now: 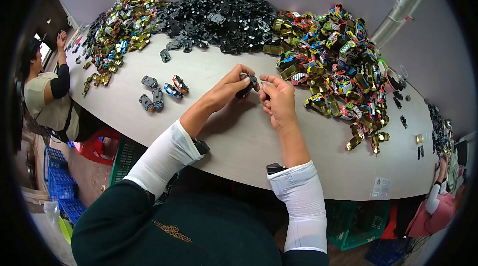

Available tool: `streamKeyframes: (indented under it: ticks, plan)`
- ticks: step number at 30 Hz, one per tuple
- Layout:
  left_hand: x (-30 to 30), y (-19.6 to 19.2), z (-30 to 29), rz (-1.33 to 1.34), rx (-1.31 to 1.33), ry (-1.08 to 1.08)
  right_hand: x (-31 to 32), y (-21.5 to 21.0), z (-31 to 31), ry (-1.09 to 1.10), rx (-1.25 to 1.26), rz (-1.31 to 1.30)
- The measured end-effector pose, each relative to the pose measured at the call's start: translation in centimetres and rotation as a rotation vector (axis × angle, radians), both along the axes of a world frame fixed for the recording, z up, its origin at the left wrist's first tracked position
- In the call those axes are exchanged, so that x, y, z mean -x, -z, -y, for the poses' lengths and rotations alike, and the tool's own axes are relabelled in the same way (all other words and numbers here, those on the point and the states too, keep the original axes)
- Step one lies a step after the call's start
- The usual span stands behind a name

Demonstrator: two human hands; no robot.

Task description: Checking and assembling small plastic toy car components on a factory assembly line.

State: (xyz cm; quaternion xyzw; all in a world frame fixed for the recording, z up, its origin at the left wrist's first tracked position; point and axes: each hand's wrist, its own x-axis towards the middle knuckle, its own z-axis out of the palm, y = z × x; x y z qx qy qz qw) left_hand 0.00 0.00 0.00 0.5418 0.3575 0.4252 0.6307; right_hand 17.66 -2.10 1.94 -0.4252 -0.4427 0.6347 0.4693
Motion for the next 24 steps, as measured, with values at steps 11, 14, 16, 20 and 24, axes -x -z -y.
streamKeyframes:
  ticks: [11,14,16,20,24]
  plan:
    - [-0.1,-0.6,0.5,-0.072,-0.042,0.023,0.1,0.5,-0.3,-0.077,0.225,-0.353]
    - [-0.2,-0.2,0.3,-0.102,-0.079,0.025,0.2,0.5,-0.1,-0.070,0.205,-0.309]
    - [-0.2,0.0,0.2,-0.103,-0.105,0.022,0.4,0.4,0.0,-0.064,0.192,-0.259]
    - [-0.4,-0.1,0.4,-0.131,-0.204,0.005,0.9,0.4,0.3,-0.035,0.139,-0.090]
    - [-0.6,0.0,0.5,-0.119,-0.200,-0.006,0.9,0.2,0.4,-0.013,0.106,-0.032]
